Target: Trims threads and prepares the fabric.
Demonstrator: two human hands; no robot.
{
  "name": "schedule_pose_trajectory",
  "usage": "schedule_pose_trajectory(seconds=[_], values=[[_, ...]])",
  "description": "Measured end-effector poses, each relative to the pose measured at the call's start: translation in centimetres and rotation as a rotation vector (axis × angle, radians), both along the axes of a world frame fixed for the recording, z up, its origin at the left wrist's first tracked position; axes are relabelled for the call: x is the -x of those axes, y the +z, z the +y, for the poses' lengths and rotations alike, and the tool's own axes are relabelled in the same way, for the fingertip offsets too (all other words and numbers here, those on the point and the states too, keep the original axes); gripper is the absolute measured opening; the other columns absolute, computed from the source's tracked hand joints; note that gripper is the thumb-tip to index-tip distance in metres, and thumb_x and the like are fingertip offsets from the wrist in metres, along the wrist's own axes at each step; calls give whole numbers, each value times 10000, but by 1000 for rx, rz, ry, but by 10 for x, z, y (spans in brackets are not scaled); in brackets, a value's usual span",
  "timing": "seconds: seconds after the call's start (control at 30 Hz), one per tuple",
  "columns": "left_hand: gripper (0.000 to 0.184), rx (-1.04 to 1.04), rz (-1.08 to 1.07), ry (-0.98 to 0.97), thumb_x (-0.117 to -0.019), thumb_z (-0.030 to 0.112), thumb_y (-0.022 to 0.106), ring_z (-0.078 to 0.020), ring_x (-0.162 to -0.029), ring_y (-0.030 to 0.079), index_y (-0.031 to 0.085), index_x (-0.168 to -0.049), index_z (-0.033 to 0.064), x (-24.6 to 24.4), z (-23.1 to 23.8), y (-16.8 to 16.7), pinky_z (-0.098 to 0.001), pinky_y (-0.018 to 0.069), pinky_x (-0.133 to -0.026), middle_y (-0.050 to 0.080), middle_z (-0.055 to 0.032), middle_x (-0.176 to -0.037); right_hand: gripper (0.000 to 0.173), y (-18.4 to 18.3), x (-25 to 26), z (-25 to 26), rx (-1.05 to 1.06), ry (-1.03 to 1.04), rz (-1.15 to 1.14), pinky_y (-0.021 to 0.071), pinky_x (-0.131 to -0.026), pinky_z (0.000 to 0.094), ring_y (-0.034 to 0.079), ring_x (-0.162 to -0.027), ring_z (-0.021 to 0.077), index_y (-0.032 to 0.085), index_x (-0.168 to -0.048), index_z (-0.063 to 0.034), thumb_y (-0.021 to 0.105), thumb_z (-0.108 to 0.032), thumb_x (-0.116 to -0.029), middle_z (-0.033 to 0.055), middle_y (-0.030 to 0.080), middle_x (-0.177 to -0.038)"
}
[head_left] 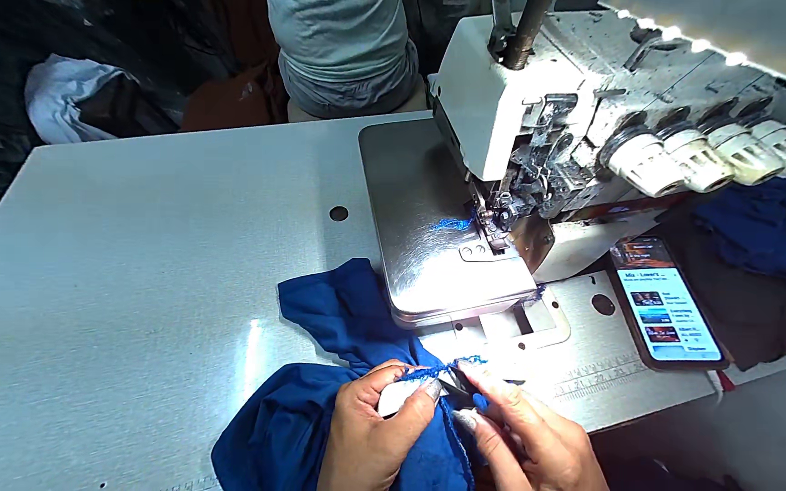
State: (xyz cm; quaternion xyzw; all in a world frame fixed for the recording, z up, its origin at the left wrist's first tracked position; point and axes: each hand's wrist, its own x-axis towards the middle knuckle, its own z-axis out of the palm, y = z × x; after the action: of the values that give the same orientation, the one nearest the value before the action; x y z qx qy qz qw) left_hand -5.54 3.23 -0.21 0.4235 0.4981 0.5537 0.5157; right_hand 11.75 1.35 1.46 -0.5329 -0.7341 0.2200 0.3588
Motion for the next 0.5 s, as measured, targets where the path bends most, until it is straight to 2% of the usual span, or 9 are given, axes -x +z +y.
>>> schedule_pose_trajectory(seconds=[0.1,0.2,0.3,0.37,0.5], values=[[68,-9,10,0,-813,49,705,-34,-771,695,764,-846,35,0,0,-1,-196,590,-719,742,-4,-844,321,-1,2,0,-2,-16,-28,480,-541,242,582,-611,101,725,-1248,-35,603,-183,-991,67,690,-804],[64,-29,30,-1,-816,52,699,-30,-780,690,759,-830,33,0,-1,-2,-190,586,-726,737,-5,-847,319,3,4,-2,39,-41,-33,491,-566,296,618,-629,148,730,-1244,-36,589,-224,-1027,100,710,-821],[55,-50,47,-9,-818,62,703,-17,-767,679,752,-809,40,1,0,-4,-179,576,-709,729,4,-833,319,-6,7,-1,-22,-44,9,500,-583,216,601,-647,86,715,-1242,-7,593,-169,-996,80,704,-845],[53,-55,43,-25,-812,64,708,-14,-763,672,752,-791,44,1,-1,-5,-176,570,-700,725,9,-824,315,-10,8,0,-60,-53,34,505,-632,175,606,-683,54,697,-1243,9,582,-160,-1003,76,715,-872],[49,-24,18,-4,-819,54,701,-16,-724,670,747,-803,52,0,0,-3,-183,571,-677,719,16,-796,313,-10,5,0,-64,-6,21,503,-586,218,610,-665,88,710,-1249,-24,602,-177,-998,76,704,-845]])
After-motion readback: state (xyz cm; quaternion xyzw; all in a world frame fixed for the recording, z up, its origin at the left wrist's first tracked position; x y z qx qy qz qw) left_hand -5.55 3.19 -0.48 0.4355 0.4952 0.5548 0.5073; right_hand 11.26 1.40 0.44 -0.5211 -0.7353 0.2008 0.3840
